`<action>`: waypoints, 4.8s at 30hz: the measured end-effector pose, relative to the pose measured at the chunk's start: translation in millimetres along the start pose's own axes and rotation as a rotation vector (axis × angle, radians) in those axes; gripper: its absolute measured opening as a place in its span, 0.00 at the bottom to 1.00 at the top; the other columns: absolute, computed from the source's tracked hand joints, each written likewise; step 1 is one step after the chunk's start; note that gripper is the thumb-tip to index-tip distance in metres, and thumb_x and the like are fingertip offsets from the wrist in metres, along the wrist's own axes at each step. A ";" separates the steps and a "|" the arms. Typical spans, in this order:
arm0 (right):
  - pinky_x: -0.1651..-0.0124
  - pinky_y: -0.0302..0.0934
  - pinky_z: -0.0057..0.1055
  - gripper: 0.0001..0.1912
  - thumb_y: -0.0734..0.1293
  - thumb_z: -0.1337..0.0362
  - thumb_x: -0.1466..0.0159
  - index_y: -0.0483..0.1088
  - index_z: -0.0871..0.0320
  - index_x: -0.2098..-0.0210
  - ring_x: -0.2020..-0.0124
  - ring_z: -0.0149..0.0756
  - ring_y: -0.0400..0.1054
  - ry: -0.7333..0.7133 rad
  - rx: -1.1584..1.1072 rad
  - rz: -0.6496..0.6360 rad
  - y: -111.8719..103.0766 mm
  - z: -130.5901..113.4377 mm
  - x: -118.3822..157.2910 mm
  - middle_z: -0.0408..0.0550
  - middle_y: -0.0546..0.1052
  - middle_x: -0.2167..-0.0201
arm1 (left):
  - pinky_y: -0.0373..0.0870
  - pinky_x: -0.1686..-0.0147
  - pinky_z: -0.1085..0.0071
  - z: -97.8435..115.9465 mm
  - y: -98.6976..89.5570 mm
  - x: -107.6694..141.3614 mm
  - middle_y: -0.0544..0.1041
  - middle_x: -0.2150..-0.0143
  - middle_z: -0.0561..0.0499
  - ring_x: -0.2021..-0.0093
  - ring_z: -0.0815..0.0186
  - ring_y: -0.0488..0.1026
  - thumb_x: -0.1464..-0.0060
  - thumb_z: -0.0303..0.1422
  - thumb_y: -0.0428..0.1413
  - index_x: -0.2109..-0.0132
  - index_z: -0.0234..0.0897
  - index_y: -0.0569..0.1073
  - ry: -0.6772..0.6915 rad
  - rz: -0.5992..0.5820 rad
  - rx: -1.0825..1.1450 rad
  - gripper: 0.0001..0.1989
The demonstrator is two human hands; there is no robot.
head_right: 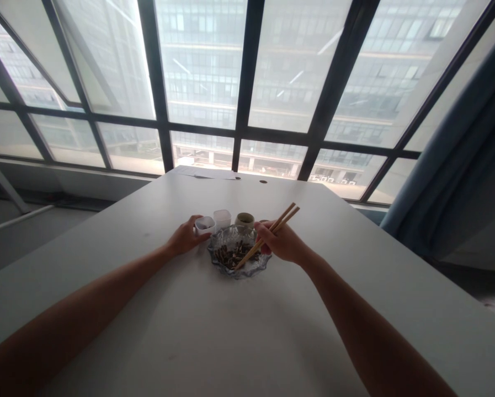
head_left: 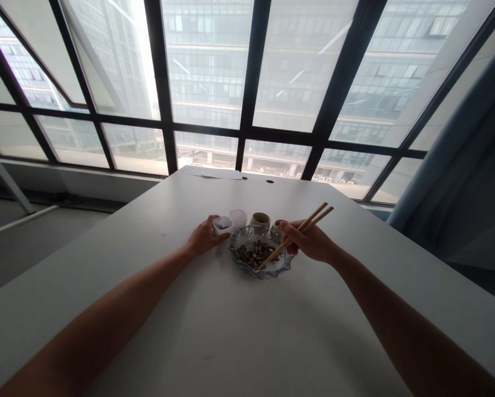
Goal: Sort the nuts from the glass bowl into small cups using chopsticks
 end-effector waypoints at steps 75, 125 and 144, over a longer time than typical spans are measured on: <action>0.85 0.59 0.32 0.30 0.69 0.32 0.48 0.68 0.55 0.76 0.86 0.35 0.65 0.156 -0.596 0.565 19.8 99.6 19.2 0.47 0.72 0.86 | 0.70 0.45 0.58 3.6 -1.0 2.3 0.75 0.47 0.44 0.44 0.53 0.71 0.54 0.36 0.65 0.44 0.42 0.66 0.207 0.102 -0.041 0.29; 0.85 0.54 0.25 0.31 0.62 0.35 0.38 0.69 0.58 0.78 0.88 0.29 0.61 -0.152 -0.091 0.333 23.5 17.3 -4.5 0.44 0.69 0.88 | 0.74 0.54 0.57 -8.3 5.5 -0.8 0.77 0.52 0.42 0.53 0.53 0.76 0.55 0.40 0.66 0.45 0.38 0.68 0.173 0.151 -0.027 0.30; 0.81 0.60 0.28 0.28 0.63 0.37 0.38 0.69 0.56 0.75 0.84 0.33 0.66 -0.138 -0.126 0.227 35.9 20.8 -4.1 0.43 0.72 0.84 | 0.75 0.55 0.57 -7.3 5.1 -1.1 0.78 0.53 0.43 0.54 0.54 0.77 0.54 0.40 0.65 0.46 0.40 0.68 0.179 0.160 -0.017 0.29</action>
Point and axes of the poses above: each hand's wrist, its own x-axis away from the middle knuckle, its own y-axis out of the palm, z = x × y, the point moved 2 cm from there along -x, towards the middle knuckle
